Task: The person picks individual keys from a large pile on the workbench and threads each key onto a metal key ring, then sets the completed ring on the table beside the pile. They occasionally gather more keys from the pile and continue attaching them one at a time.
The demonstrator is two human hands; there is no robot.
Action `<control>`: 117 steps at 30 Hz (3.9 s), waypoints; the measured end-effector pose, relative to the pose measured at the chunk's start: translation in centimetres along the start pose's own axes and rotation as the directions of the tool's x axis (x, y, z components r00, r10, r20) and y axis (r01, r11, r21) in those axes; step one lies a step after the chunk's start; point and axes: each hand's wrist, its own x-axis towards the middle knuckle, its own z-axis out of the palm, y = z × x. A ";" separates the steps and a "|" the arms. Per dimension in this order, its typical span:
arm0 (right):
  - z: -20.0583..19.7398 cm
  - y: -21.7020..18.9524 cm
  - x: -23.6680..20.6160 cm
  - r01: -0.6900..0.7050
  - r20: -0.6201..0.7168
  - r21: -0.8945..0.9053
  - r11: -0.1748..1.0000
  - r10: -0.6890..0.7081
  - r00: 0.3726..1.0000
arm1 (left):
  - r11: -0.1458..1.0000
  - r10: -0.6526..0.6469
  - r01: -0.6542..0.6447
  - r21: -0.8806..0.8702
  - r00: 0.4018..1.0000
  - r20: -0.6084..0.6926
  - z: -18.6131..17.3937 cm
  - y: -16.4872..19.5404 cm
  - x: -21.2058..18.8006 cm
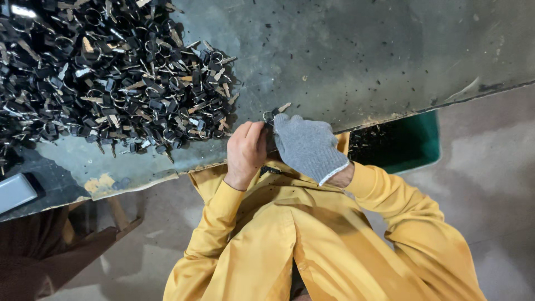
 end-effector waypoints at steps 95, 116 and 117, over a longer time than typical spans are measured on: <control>-0.2 -0.3 -0.6 0.056 -0.040 -0.123 0.991 -0.061 0.997 | 0.999 -0.048 0.048 0.002 0.995 -0.086 0.4 0.8 -0.5; -2.4 1.3 1.3 -0.092 0.261 0.005 0.996 0.087 0.961 | 0.988 0.006 -0.016 -0.151 0.997 -0.071 0.4 0.8 0.0; -2.9 1.6 1.5 -0.128 0.228 -0.023 0.991 0.130 0.965 | 0.996 -0.051 0.044 -0.082 0.995 -0.085 -0.1 0.6 0.1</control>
